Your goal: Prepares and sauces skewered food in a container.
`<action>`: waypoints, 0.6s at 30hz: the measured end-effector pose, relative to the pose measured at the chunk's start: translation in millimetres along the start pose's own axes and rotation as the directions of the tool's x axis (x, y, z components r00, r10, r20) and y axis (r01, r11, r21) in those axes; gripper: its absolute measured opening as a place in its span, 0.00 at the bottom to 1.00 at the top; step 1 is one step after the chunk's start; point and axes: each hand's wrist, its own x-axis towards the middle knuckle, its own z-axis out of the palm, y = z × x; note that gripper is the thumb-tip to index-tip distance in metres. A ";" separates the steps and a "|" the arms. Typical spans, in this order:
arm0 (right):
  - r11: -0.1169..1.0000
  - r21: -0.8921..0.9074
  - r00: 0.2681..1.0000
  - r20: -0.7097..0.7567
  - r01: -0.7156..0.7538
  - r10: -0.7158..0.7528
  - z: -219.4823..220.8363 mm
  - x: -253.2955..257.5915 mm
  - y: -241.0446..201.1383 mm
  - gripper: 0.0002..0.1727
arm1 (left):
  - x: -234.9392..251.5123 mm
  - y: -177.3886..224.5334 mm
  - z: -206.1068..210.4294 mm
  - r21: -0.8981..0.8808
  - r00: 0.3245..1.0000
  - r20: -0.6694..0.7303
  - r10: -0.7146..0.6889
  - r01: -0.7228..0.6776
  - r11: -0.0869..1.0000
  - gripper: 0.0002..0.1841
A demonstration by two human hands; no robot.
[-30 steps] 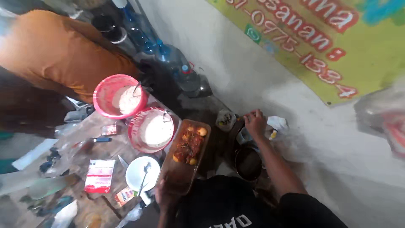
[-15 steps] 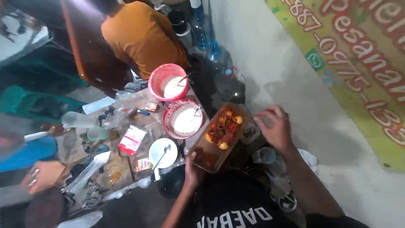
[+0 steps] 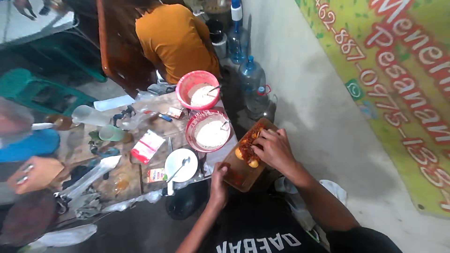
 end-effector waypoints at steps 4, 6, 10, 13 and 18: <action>1.000 0.029 0.999 -0.035 -0.011 0.012 1.9 -0.8 0.3 0.09 | 2.5 -5.2 -3.2 -0.007 1.000 0.028 0.001 -0.001 1.000 0.30; 0.997 0.082 0.997 -0.073 -0.015 0.021 -4.4 -1.4 2.0 0.09 | 3.4 -7.6 -3.5 -0.021 0.999 0.032 -0.010 0.011 1.000 0.30; 0.984 0.176 0.988 -0.149 -0.018 0.044 -24.4 -3.0 9.4 0.08 | 5.0 -10.7 -1.2 -0.034 0.999 0.033 -0.039 0.040 0.999 0.29; 0.965 0.259 0.979 -0.179 -0.050 0.099 -39.7 -3.7 16.1 0.08 | 7.8 -13.6 1.5 -0.036 0.997 0.045 -0.055 0.056 0.998 0.30; 0.902 0.425 0.962 -0.210 -0.070 0.173 -67.4 -10.9 35.6 0.07 | 11.9 -17.6 9.7 -0.028 0.995 0.035 -0.095 0.096 0.995 0.30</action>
